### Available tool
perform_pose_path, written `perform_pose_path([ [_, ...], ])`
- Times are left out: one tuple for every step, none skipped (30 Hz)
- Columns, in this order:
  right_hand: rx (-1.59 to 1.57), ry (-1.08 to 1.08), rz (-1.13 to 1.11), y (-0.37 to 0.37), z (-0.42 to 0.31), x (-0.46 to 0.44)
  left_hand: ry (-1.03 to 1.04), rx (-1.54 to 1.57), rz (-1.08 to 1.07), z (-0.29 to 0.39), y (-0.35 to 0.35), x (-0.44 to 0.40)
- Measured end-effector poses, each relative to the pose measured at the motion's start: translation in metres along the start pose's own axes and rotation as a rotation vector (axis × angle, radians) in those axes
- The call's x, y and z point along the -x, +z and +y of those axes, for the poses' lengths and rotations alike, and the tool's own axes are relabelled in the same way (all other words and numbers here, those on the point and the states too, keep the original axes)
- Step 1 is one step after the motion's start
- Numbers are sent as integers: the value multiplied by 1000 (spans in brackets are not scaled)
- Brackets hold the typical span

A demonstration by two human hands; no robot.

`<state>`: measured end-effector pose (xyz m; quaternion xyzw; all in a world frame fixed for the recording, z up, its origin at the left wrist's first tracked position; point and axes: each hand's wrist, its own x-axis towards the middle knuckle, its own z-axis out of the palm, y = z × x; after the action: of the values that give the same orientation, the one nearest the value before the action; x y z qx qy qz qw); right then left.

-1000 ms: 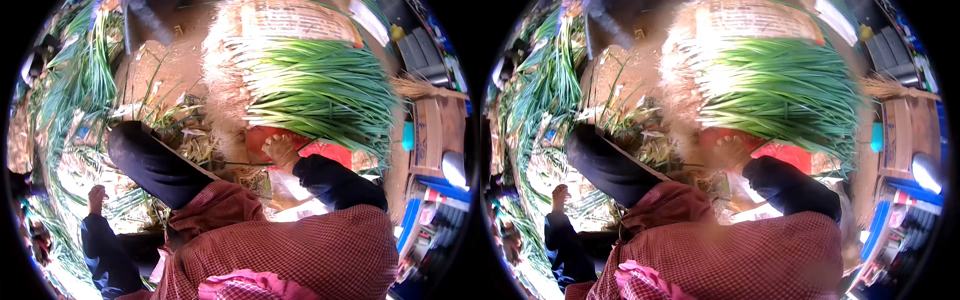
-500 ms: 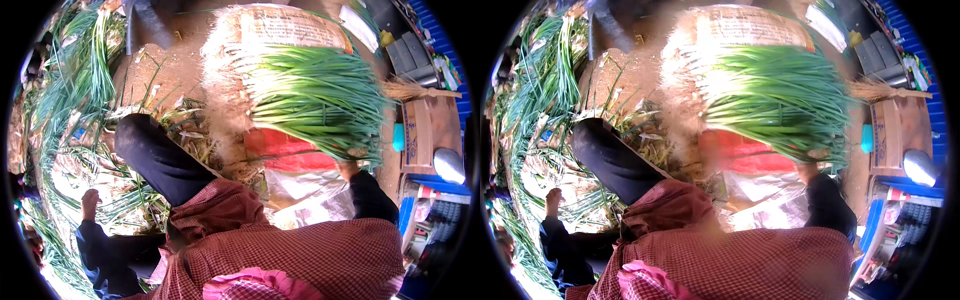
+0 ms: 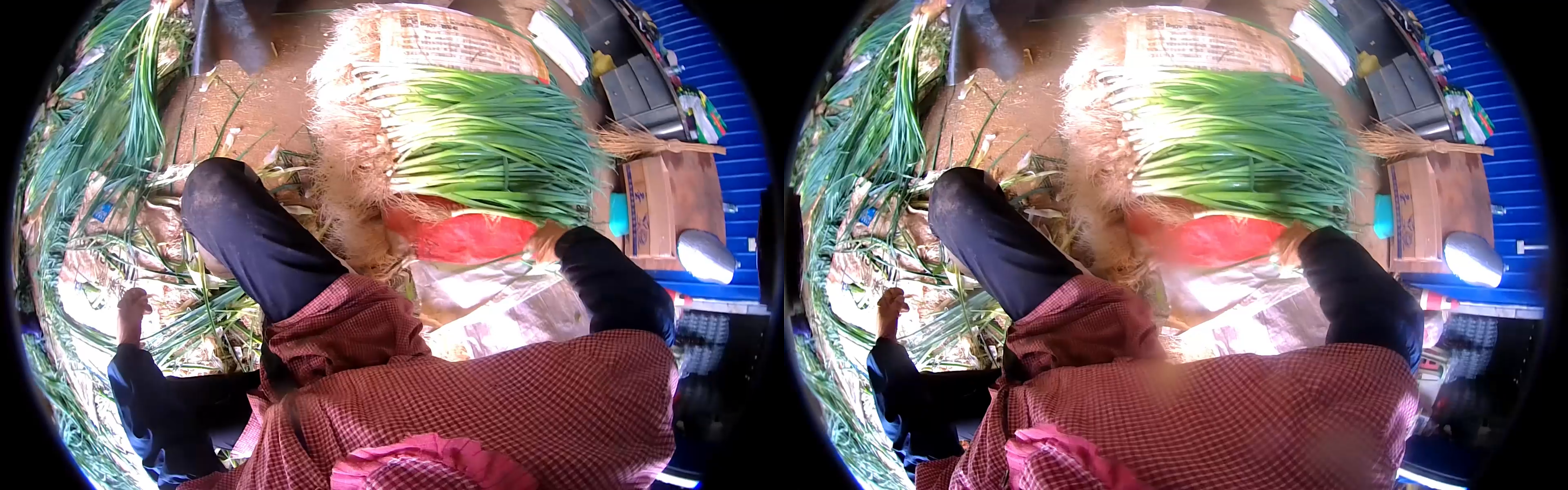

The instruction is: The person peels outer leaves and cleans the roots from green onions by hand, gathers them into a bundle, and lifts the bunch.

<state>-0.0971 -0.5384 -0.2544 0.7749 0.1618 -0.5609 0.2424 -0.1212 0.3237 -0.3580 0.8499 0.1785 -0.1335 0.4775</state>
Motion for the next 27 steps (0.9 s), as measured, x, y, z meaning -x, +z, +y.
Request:
perform_pose_path([
  [125, 28, -127, 2, -22, 4, -24, 39, 20, 0, 2, -2],
  [202, 49, -37, 12, -33, 10, -24, 40, 18, 0, 3, -1],
  [277, 75, 52, 21, -45, 17, 4, 52, -7, 0, 3, 0],
  [171, 85, 51, 23, -52, 16, 39, 65, -30, 1, 4, -3],
  [60, 95, 46, 25, -60, 14, 13, 20, -31, 0, 5, -6],
  [-56, 105, 36, 32, -68, 13, -2, 31, -45, -5, 5, -10],
  [-174, 115, 27, 41, -73, 13, -7, 10, -61, -7, 6, -13],
  [-263, 246, 405, 67, -67, -19, -10, -11, -71, -8, 6, -14],
  [25, 412, 799, 48, -74, -31, 3, 21, -98, -17, 4, -19],
  [-56, 601, 955, 34, -76, -28, 31, 75, -125, -26, 1, -22],
  [26, 704, 1099, 47, -59, -51, 13, 31, -117, -17, 1, -20],
  [111, 808, 1244, 62, -42, -69, -6, -11, -106, -10, 3, -16],
  [70, 828, 1101, 63, -36, -67, -40, -72, -85, 7, 5, -10],
  [41, 840, 963, 60, -30, -62, 19, 53, -86, 1, 4, -12],
  [-102, 823, 857, 57, -26, -57, 13, 19, -62, -7, -1, -10],
  [84, 862, 916, 78, -7, -80, -5, -18, -32, 4, 0, -4],
  [118, 778, 957, 90, 8, -87, 7, -62, 1, 12, 2, 2],
  [-23, 578, 989, 78, 9, -66, -12, 2, 33, 4, 3, 3],
  [-143, 444, 1092, 57, 1, -41, -33, -161, 55, 6, 4, 4],
  [-56, 281, 1322, 63, 14, -45, 77, -172, 11, -7, 1, 4],
  [-70, 231, 1330, 49, 19, -39, 117, -245, 49, 3, 7, 12],
  [-46, 211, 1429, 23, 15, -29, 186, -270, 45, -3, 8, 14],
  [-209, 244, 1425, -13, 11, -17, 176, -201, 112, -11, 15, 13],
  [-129, 315, 1401, -44, 13, -11, 112, -157, 87, -11, 18, 17],
  [-47, 295, 1475, -70, 19, -12, 123, -62, 65, -11, 22, 20],
  [33, 290, 1553, -95, 27, -19, 173, 39, 139, 6, 35, 32],
  [49, 223, 1585, -117, 37, -31, 189, 106, 194, -17, 48, 26],
])
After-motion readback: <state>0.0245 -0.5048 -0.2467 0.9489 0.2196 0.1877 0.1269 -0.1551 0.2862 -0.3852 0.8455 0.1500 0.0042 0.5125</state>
